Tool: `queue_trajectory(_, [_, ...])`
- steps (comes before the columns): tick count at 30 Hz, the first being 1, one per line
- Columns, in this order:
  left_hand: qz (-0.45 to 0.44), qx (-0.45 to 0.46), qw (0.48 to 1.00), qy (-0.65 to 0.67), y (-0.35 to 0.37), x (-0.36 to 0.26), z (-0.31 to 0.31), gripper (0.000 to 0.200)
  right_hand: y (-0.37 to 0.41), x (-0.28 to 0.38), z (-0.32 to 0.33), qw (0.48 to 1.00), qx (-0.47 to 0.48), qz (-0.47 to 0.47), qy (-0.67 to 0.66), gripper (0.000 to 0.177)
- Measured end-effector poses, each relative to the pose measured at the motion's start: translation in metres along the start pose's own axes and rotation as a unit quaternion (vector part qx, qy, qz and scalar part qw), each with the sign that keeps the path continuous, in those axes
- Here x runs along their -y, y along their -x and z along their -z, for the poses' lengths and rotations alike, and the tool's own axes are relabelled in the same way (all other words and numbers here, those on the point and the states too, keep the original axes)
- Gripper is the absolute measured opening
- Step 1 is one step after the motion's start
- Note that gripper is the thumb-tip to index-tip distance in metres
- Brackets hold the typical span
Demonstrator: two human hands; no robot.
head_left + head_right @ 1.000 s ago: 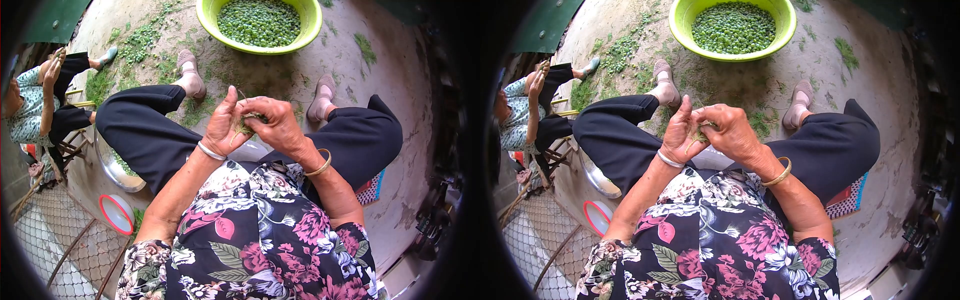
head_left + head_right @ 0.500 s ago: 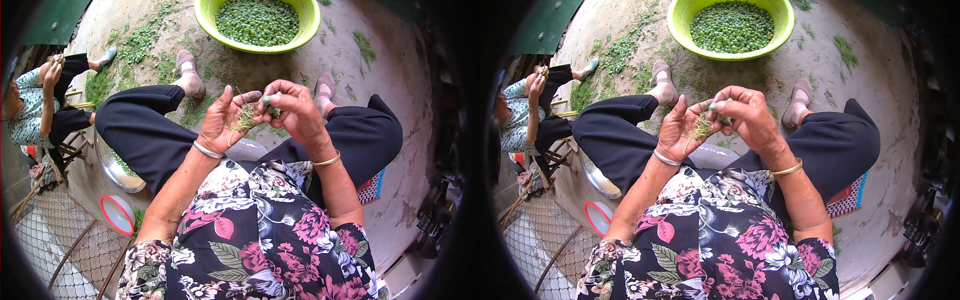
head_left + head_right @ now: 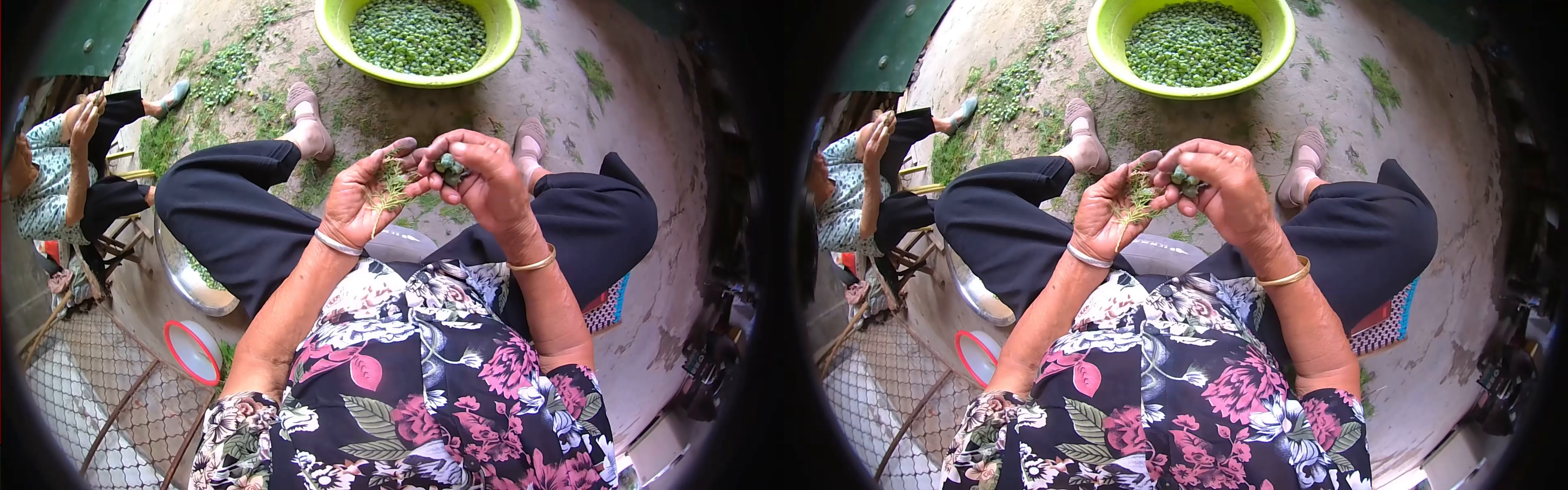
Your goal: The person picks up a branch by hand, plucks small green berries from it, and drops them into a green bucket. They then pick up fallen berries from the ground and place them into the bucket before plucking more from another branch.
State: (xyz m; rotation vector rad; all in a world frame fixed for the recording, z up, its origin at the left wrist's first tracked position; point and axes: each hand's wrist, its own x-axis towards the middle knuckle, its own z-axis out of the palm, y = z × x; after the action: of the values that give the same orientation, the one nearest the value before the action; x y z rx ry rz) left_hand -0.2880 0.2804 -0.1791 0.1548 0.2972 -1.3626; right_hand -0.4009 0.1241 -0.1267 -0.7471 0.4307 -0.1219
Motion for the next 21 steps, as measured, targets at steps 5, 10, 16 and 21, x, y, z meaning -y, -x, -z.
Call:
queue_trajectory(5, [-0.002,0.012,1.0,-0.006,0.001,-0.002,0.004,0.042,-0.004,-0.024,0.001,0.959,-0.04,0.086,0.267,0.012])
queue_trajectory(10, [0.044,0.009,0.995,0.094,0.001,-0.003,0.004,0.047,-0.002,-0.041,-0.002,0.787,-0.024,0.262,0.558,0.016])
queue_trajectory(16, [0.025,-0.021,0.999,-0.033,-0.001,0.005,-0.004,0.054,-0.002,-0.047,-0.001,0.762,-0.031,0.241,0.6,0.019])
queue_trajectory(21, [0.077,0.068,0.991,0.085,-0.002,0.002,0.011,0.055,-0.005,-0.041,-0.001,0.801,-0.045,0.239,0.546,0.015])
